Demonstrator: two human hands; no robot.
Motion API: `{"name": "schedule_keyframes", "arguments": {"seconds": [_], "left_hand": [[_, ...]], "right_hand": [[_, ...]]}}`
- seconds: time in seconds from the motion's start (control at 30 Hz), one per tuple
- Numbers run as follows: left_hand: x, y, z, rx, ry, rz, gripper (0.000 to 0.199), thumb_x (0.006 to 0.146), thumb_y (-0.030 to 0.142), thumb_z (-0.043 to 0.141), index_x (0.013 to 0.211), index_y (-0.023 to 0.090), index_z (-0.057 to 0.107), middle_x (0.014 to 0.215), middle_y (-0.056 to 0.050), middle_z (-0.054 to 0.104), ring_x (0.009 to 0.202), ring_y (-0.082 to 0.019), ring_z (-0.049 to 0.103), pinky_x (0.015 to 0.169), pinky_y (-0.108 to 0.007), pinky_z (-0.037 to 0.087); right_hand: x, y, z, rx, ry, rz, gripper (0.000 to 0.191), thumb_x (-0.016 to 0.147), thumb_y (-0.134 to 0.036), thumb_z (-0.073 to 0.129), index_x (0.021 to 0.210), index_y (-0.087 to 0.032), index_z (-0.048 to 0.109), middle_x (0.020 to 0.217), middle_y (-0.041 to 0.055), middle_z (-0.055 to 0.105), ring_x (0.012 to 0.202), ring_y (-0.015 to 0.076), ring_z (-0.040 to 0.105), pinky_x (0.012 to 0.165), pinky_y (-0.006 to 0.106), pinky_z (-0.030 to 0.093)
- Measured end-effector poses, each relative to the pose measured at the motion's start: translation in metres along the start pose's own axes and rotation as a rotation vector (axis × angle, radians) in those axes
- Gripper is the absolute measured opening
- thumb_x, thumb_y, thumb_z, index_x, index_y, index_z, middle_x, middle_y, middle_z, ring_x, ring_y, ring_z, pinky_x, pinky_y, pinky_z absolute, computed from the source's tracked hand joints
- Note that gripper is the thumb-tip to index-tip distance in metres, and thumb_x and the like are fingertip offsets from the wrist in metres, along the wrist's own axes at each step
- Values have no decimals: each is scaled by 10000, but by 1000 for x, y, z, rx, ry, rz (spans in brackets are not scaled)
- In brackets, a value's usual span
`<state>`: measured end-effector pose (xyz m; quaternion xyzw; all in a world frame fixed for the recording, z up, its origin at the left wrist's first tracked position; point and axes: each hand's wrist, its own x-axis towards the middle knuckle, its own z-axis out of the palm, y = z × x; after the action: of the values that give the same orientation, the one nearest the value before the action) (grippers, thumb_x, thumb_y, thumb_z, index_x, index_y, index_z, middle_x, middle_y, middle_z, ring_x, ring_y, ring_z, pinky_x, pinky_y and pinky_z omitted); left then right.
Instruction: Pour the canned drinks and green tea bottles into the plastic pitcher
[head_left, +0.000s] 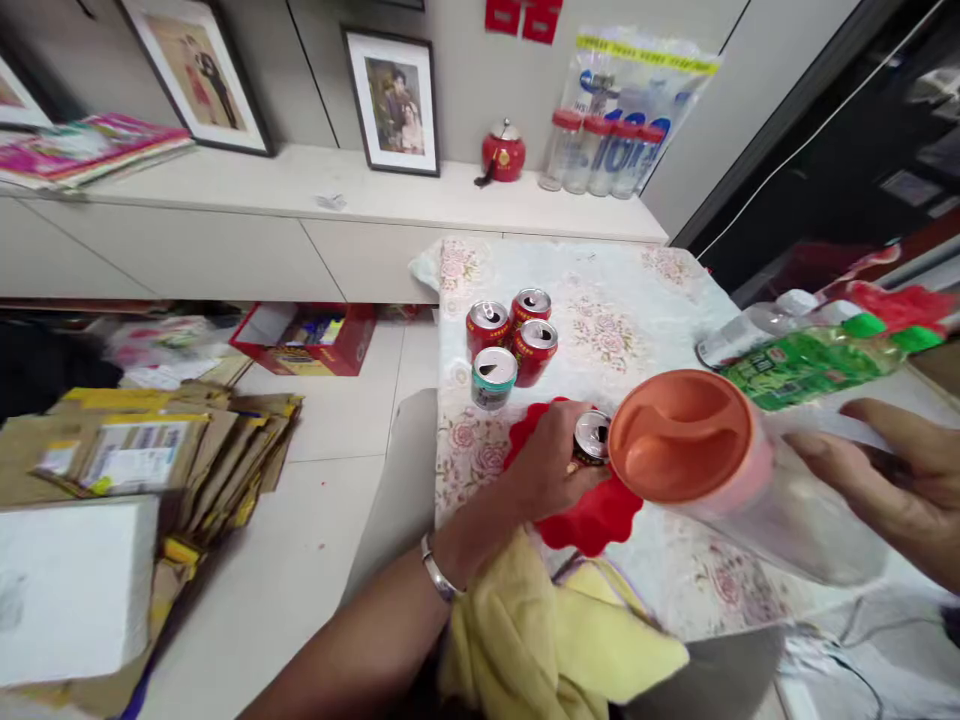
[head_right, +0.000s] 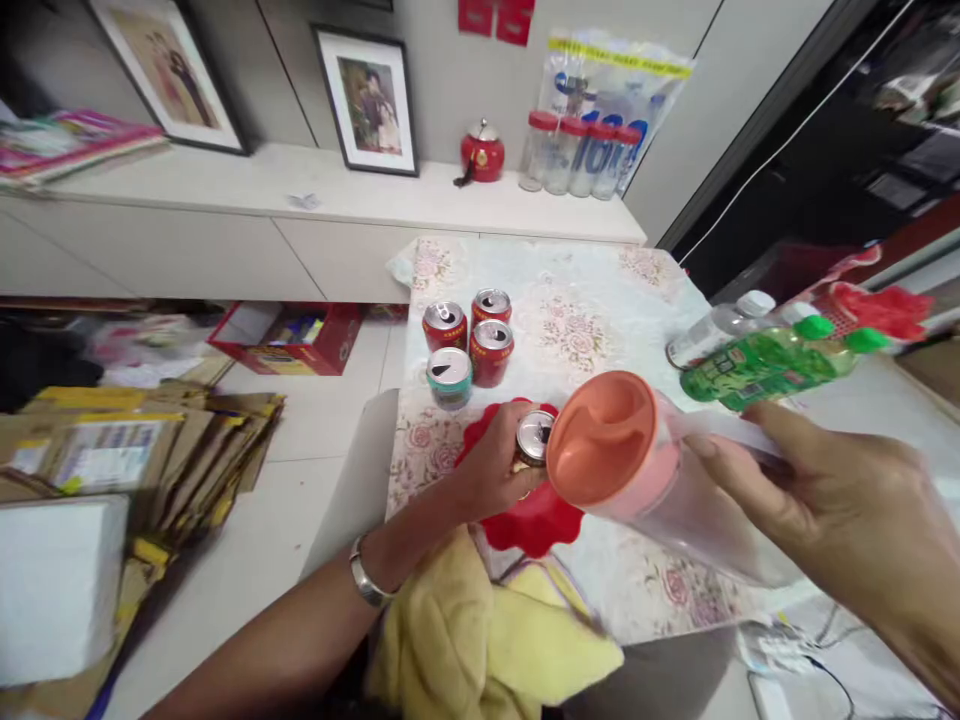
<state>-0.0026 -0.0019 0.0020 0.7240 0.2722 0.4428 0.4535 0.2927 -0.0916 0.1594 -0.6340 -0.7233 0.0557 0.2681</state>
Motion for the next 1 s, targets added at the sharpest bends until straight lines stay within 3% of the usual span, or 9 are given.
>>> {"name": "schedule_keyframes", "arguments": {"seconds": [0.1,0.17,0.5,1.0], "left_hand": [[0,1,0,6,-2,14,591,886,396,738,1378,187,487,1256,-185,645,1168,-393,663,942,-574,606],[0,1,-1,16,-5,26,591,893,382,735,1378,169,474,1246,-178,636,1148,-374,669,945,-555,602],[0,2,-2,35,0,37,579,901,390,729,1375,169,481,1231,-163,640,1141,-348,680,937,-510,625],[0,-2,1,21,-2,62,581,915,391,724,1377,166,453,1248,-195,616,1168,-373,659,946,-577,606]], "right_hand": [[2,-2,0,-292,104,41,542,880,-817,562,1114,-366,750,478,3,398,472,154,393,568,358,258],[4,-6,0,-298,89,58,588,865,-851,540,1083,-353,764,479,9,401,474,162,404,574,371,268],[7,-10,-2,-310,90,42,578,875,-846,517,1078,-368,769,480,16,388,461,162,382,567,373,256],[7,-9,-2,-309,81,71,600,860,-856,523,1053,-338,757,533,28,461,487,165,407,597,384,274]]}}
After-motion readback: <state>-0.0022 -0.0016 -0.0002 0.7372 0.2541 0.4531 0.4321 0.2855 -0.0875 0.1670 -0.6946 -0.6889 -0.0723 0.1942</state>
